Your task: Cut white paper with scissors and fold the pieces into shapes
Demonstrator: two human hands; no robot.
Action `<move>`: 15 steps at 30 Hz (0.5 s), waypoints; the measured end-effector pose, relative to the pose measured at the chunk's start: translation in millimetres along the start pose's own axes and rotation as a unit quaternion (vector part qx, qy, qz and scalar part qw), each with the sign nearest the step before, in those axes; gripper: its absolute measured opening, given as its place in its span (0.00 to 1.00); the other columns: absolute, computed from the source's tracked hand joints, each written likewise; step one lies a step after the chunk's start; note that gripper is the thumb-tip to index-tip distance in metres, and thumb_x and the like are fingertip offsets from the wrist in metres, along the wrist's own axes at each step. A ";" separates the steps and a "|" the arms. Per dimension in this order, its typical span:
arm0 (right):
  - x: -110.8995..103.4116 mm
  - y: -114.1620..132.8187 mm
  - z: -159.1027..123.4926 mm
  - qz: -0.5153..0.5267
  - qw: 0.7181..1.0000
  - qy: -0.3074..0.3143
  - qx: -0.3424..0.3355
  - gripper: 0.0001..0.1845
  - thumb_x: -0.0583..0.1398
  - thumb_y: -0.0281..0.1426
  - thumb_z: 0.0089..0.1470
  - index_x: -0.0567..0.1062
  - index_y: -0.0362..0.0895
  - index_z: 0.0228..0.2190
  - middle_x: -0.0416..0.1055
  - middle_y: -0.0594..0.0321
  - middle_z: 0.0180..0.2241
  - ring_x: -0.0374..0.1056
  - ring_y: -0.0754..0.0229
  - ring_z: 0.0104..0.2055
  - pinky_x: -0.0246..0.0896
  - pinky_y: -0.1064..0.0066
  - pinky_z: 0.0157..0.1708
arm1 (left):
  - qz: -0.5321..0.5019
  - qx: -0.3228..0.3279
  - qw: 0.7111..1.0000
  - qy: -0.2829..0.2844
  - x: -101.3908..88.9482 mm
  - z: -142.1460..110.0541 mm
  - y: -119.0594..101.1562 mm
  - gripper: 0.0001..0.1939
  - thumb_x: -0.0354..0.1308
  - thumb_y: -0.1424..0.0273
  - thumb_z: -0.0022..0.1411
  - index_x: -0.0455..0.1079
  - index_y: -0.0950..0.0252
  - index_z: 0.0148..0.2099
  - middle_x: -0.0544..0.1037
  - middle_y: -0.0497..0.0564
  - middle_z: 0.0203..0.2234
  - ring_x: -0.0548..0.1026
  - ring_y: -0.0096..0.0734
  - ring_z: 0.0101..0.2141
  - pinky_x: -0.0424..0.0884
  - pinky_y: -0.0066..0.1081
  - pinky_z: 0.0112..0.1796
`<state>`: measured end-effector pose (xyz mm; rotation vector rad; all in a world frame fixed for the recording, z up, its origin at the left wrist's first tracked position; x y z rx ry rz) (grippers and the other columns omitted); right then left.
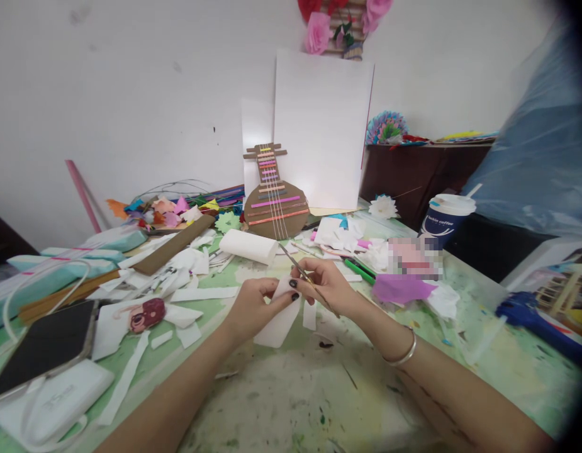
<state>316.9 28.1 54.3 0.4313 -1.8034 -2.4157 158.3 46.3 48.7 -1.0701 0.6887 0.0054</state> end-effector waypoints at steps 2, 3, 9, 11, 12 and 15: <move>-0.2 -2.2 0.9 0.007 1.000 -0.001 -0.010 0.10 0.61 0.33 0.47 0.67 0.41 0.29 0.59 0.71 0.17 0.56 0.71 0.17 0.50 0.79 0.15 | -0.008 0.005 1.000 -0.003 0.4 -0.3 -0.5 0.13 0.56 0.63 0.55 0.74 0.68 0.26 0.74 0.49 0.22 0.69 0.30 0.24 0.63 0.24 0.23; -0.2 -3.0 1.3 0.011 1.000 -0.002 -0.014 0.10 0.61 0.33 0.47 0.67 0.41 0.29 0.60 0.71 0.18 0.56 0.71 0.17 0.51 0.79 0.16 | -0.009 0.008 1.000 -0.006 0.6 -0.5 -0.4 0.15 0.56 0.63 0.55 0.73 0.68 0.24 0.73 0.49 0.20 0.68 0.28 0.23 0.61 0.23 0.22; -1.1 -5.1 2.7 0.037 0.999 -0.023 -0.022 0.11 0.63 0.34 0.46 0.67 0.42 0.28 0.58 0.71 0.19 0.52 0.72 0.17 0.47 0.79 0.15 | 0.001 0.016 1.000 -0.024 1.6 -0.7 5.8 0.23 0.48 0.57 0.60 0.64 0.68 0.21 0.61 0.45 0.15 0.58 0.22 0.19 0.52 0.22 0.18; -1.1 -4.4 3.0 0.050 0.998 -0.029 -0.022 0.13 0.63 0.35 0.45 0.67 0.42 0.28 0.57 0.72 0.18 0.51 0.72 0.17 0.45 0.79 0.16 | 0.010 0.021 0.999 -0.029 1.8 -0.7 8.1 0.24 0.46 0.56 0.61 0.61 0.68 0.21 0.59 0.45 0.16 0.56 0.21 0.19 0.51 0.22 0.18; -1.0 -3.9 3.2 0.054 0.998 -0.032 -0.022 0.13 0.64 0.36 0.45 0.66 0.42 0.27 0.57 0.72 0.18 0.50 0.73 0.17 0.45 0.79 0.16 | 0.015 0.024 0.999 -0.029 2.0 -0.8 8.9 0.24 0.45 0.56 0.62 0.60 0.68 0.21 0.59 0.45 0.16 0.56 0.21 0.19 0.50 0.22 0.18; -0.4 -1.8 3.7 0.058 0.997 -0.040 -0.027 0.15 0.63 0.38 0.45 0.66 0.41 0.26 0.56 0.72 0.18 0.49 0.73 0.17 0.43 0.78 0.16 | 0.024 0.031 0.999 -0.024 2.7 -1.2 9.8 0.23 0.45 0.57 0.63 0.57 0.67 0.20 0.58 0.45 0.16 0.55 0.21 0.19 0.50 0.23 0.19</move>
Point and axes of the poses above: each hand's wrist, its own z-axis towards the middle knuckle, its own x-axis out of the palm, y = z × x, the point moved 2 cm from there along z, towards the middle knuckle
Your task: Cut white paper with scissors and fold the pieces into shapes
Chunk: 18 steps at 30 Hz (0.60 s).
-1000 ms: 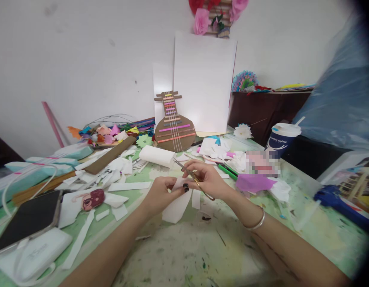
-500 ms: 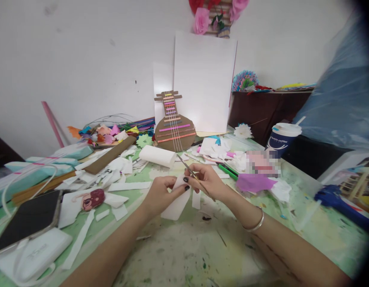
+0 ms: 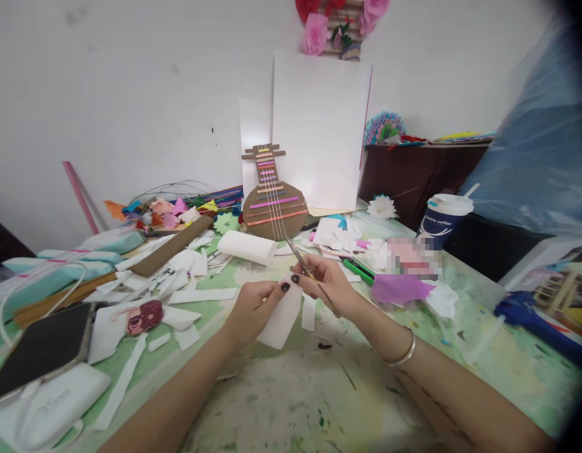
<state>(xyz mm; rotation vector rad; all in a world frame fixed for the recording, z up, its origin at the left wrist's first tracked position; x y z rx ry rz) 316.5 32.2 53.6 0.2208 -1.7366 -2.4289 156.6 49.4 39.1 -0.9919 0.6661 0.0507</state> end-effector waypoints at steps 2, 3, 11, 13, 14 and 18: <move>0.4 1.1 0.2 0.002 1.000 -0.003 -0.007 0.16 0.63 0.39 0.45 0.66 0.41 0.26 0.56 0.72 0.19 0.49 0.73 0.18 0.43 0.78 0.17 | -0.004 0.001 1.000 0.002 0.3 -0.5 -0.2 0.23 0.44 0.57 0.63 0.56 0.67 0.20 0.57 0.44 0.16 0.55 0.21 0.19 0.50 0.23 0.19; 0.4 1.4 0.3 0.002 1.000 -0.004 -0.010 0.16 0.64 0.39 0.45 0.65 0.41 0.26 0.56 0.71 0.19 0.49 0.73 0.18 0.43 0.78 0.17 | -0.007 0.000 1.000 0.003 0.5 -0.9 -0.3 0.23 0.44 0.57 0.63 0.55 0.66 0.20 0.57 0.44 0.16 0.55 0.21 0.19 0.50 0.23 0.19; -1.5 -0.8 0.9 -0.010 1.000 -0.008 -0.028 0.16 0.64 0.39 0.44 0.65 0.42 0.26 0.58 0.69 0.22 0.51 0.70 0.22 0.47 0.76 0.21 | -0.006 0.017 1.000 0.001 0.5 -3.0 -3.1 0.24 0.44 0.58 0.63 0.51 0.65 0.18 0.56 0.44 0.15 0.54 0.22 0.19 0.50 0.24 0.20; -1.4 -0.5 0.6 -0.023 0.999 -0.007 -0.035 0.16 0.64 0.39 0.44 0.65 0.42 0.26 0.59 0.68 0.23 0.52 0.69 0.23 0.47 0.76 0.22 | -0.019 0.019 1.000 -0.006 -0.3 -2.7 -3.7 0.23 0.45 0.59 0.63 0.56 0.66 0.19 0.60 0.45 0.16 0.57 0.23 0.19 0.53 0.24 0.21; -0.9 -0.4 0.2 -0.031 0.999 -0.007 -0.037 0.16 0.64 0.39 0.44 0.65 0.42 0.26 0.59 0.68 0.23 0.52 0.68 0.23 0.47 0.75 0.22 | -0.033 0.020 0.999 -0.009 -0.8 -2.5 -3.9 0.21 0.47 0.59 0.63 0.61 0.67 0.21 0.64 0.46 0.17 0.60 0.24 0.21 0.55 0.23 0.22; 2.7 -0.8 -2.2 -0.062 0.997 0.000 -0.038 0.14 0.64 0.37 0.45 0.65 0.42 0.26 0.58 0.69 0.22 0.51 0.68 0.23 0.46 0.75 0.22 | -0.102 0.023 0.994 -0.018 -2.3 -1.3 -4.2 0.12 0.51 0.62 0.61 0.69 0.67 0.34 0.72 0.49 0.27 0.68 0.28 0.28 0.63 0.23 0.28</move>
Point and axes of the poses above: each hand's wrist, its own z-axis towards the middle knuckle, its own x-axis out of the palm, y = z × x, the point moved 2 cm from there along z, towards the middle knuckle
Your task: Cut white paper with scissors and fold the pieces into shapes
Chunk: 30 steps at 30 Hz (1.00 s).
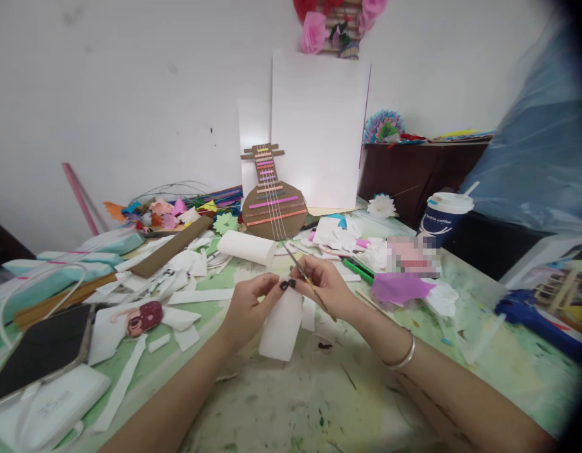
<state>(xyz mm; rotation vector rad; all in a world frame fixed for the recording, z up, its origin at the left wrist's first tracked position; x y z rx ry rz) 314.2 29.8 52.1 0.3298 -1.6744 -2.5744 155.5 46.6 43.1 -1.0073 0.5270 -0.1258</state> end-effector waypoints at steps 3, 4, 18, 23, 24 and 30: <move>3.1 0.0 -1.8 0.003 1.000 0.018 0.004 0.14 0.64 0.37 0.45 0.65 0.42 0.26 0.58 0.69 0.22 0.50 0.69 0.22 0.45 0.76 0.22 | -0.004 0.004 1.000 -0.016 -0.6 0.4 -1.0 0.11 0.51 0.64 0.62 0.66 0.66 0.33 0.69 0.47 0.25 0.66 0.26 0.27 0.62 0.22 0.27; 3.8 0.2 -2.1 0.005 1.000 0.024 0.007 0.13 0.64 0.36 0.46 0.65 0.42 0.26 0.58 0.70 0.22 0.50 0.69 0.22 0.45 0.76 0.22 | 0.003 0.005 1.000 -0.020 -0.6 0.3 -1.7 0.11 0.51 0.64 0.62 0.65 0.66 0.32 0.68 0.47 0.24 0.65 0.25 0.26 0.61 0.22 0.26; 1.7 1.3 -1.6 0.036 0.998 0.033 0.038 0.17 0.66 0.37 0.41 0.63 0.42 0.24 0.56 0.71 0.21 0.49 0.70 0.21 0.44 0.76 0.21 | 0.031 -0.007 0.996 -0.081 -3.3 -0.9 -1.8 0.12 0.49 0.63 0.62 0.62 0.65 0.30 0.62 0.44 0.20 0.59 0.24 0.22 0.55 0.23 0.22; 3.6 -1.2 0.4 0.067 0.997 -0.001 0.035 0.18 0.66 0.37 0.40 0.63 0.42 0.25 0.57 0.71 0.21 0.50 0.70 0.21 0.45 0.77 0.20 | 0.062 -0.001 0.993 -0.103 -3.2 -2.5 -5.1 0.13 0.49 0.62 0.62 0.64 0.65 0.30 0.64 0.44 0.20 0.60 0.24 0.21 0.56 0.22 0.22; 3.7 -1.7 0.9 0.075 0.997 -0.010 0.029 0.18 0.66 0.37 0.40 0.63 0.42 0.25 0.58 0.70 0.21 0.51 0.70 0.22 0.46 0.77 0.21 | 0.067 0.005 0.992 -0.106 -3.1 -2.9 -5.9 0.12 0.49 0.63 0.62 0.64 0.65 0.30 0.64 0.44 0.20 0.60 0.23 0.21 0.56 0.22 0.22; 1.6 -2.0 1.7 0.110 0.992 -0.059 0.007 0.16 0.66 0.33 0.39 0.64 0.43 0.27 0.61 0.70 0.23 0.54 0.71 0.21 0.47 0.77 0.20 | 0.068 0.033 0.991 -0.114 -2.5 -3.0 -7.9 0.12 0.49 0.64 0.62 0.63 0.65 0.29 0.63 0.44 0.20 0.60 0.23 0.21 0.57 0.22 0.23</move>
Point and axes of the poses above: each hand's wrist, its own z-axis towards the middle knuckle, its own x-axis out of the palm, y = z × x, the point moved 2 cm from there along z, towards the middle knuckle
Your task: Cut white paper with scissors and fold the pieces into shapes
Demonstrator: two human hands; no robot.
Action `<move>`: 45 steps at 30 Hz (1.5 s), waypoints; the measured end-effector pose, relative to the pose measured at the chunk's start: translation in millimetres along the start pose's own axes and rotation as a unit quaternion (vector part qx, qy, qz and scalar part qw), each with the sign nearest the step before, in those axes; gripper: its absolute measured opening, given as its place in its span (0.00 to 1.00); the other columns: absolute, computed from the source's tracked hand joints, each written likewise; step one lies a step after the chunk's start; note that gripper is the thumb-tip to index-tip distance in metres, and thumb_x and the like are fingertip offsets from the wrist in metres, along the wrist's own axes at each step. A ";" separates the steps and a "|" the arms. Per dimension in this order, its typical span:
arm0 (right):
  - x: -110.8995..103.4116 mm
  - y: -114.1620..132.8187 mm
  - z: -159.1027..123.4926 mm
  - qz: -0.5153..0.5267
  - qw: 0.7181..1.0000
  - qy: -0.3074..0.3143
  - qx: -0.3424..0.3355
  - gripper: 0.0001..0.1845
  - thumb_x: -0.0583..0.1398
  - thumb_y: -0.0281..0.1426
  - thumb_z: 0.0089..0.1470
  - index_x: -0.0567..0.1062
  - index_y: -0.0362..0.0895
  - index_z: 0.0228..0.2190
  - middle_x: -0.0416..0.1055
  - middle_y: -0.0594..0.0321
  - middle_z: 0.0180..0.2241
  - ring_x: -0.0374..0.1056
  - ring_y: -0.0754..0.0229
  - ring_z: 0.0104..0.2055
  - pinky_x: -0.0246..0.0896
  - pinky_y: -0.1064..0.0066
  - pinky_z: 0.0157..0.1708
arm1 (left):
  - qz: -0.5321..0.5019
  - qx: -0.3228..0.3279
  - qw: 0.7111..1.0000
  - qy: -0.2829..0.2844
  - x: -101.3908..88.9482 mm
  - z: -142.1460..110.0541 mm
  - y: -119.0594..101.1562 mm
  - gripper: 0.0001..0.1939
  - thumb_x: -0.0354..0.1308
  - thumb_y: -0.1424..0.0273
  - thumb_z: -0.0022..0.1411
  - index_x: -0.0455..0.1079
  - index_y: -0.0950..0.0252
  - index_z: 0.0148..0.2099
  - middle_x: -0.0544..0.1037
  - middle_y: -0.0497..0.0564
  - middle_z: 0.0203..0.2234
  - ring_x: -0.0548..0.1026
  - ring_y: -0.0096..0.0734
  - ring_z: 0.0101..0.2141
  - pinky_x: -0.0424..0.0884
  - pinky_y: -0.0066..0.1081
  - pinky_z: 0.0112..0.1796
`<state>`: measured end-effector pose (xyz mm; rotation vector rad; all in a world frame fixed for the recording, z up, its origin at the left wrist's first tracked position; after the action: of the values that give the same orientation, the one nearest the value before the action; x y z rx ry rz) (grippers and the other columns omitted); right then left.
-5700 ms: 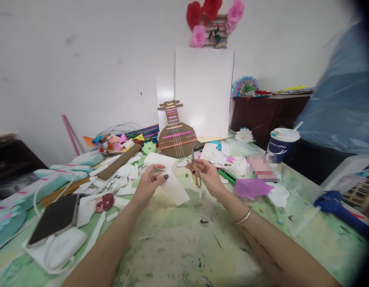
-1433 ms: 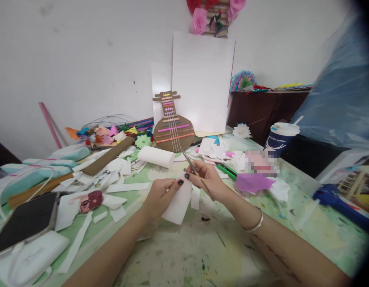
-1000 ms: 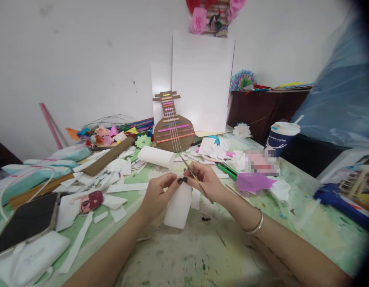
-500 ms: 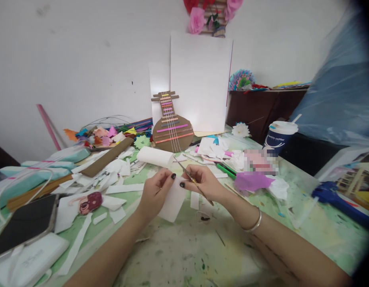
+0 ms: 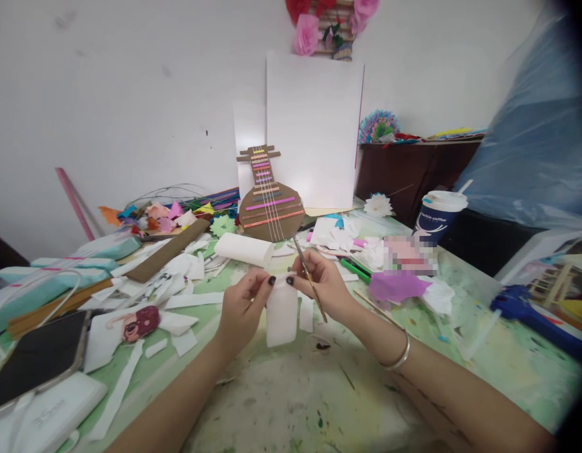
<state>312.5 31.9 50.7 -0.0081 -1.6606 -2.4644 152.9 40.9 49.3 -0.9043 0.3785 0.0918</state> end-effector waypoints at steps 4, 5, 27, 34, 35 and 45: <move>0.3 1.7 -1.9 0.011 1.000 -0.010 0.007 0.15 0.64 0.32 0.42 0.64 0.44 0.31 0.61 0.70 0.25 0.50 0.74 0.18 0.44 0.78 0.16 | -0.010 -0.012 1.000 -0.007 0.0 0.1 0.4 0.12 0.49 0.63 0.62 0.63 0.65 0.29 0.63 0.44 0.19 0.61 0.23 0.21 0.58 0.22 0.23; 0.9 2.3 -2.5 0.012 1.000 -0.009 0.005 0.14 0.63 0.33 0.43 0.64 0.44 0.31 0.61 0.70 0.25 0.49 0.74 0.17 0.43 0.78 0.15 | -0.013 -0.016 1.000 -0.009 0.1 0.0 0.5 0.13 0.49 0.63 0.62 0.63 0.65 0.29 0.63 0.44 0.19 0.61 0.23 0.21 0.58 0.22 0.23; 3.2 -5.2 -5.0 -0.029 0.999 -0.032 -0.007 0.12 0.61 0.31 0.46 0.66 0.45 0.34 0.60 0.71 0.24 0.51 0.73 0.18 0.44 0.77 0.17 | -0.147 -0.106 0.983 -0.034 11.5 -4.3 6.6 0.12 0.51 0.60 0.61 0.61 0.64 0.32 0.62 0.41 0.17 0.61 0.21 0.18 0.60 0.20 0.19; 8.7 -7.0 -6.9 -0.018 0.999 -0.047 0.013 0.15 0.64 0.31 0.43 0.66 0.44 0.33 0.61 0.72 0.22 0.52 0.72 0.18 0.46 0.78 0.17 | -0.072 -0.091 0.990 -0.076 11.7 -8.1 5.8 0.11 0.50 0.62 0.63 0.62 0.64 0.32 0.63 0.41 0.15 0.62 0.21 0.16 0.59 0.19 0.17; 8.4 -7.0 -6.9 -0.021 0.998 -0.055 0.008 0.14 0.63 0.31 0.44 0.66 0.44 0.34 0.60 0.72 0.21 0.51 0.72 0.18 0.46 0.78 0.17 | -0.074 -0.092 0.990 -0.083 11.9 -8.3 5.7 0.11 0.50 0.62 0.62 0.62 0.64 0.31 0.64 0.41 0.15 0.63 0.21 0.16 0.60 0.20 0.17; 7.0 -3.0 -6.4 -0.019 0.999 -0.039 0.012 0.16 0.64 0.30 0.43 0.67 0.43 0.35 0.62 0.71 0.22 0.54 0.71 0.20 0.48 0.78 0.19 | -0.267 -0.162 0.949 -0.050 14.8 -2.0 7.0 0.12 0.60 0.62 0.54 0.66 0.65 0.34 0.68 0.44 0.21 0.66 0.21 0.21 0.64 0.20 0.22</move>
<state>305.7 26.2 46.1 -0.0717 -1.7385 -2.5025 164.5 42.5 37.7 -1.2945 0.0115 -0.3078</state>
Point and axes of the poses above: each hand's wrist, its own z-axis towards the middle knuckle, its own x-axis out of the palm, y = z × x, the point moved 2 cm from there along z, towards the middle knuckle
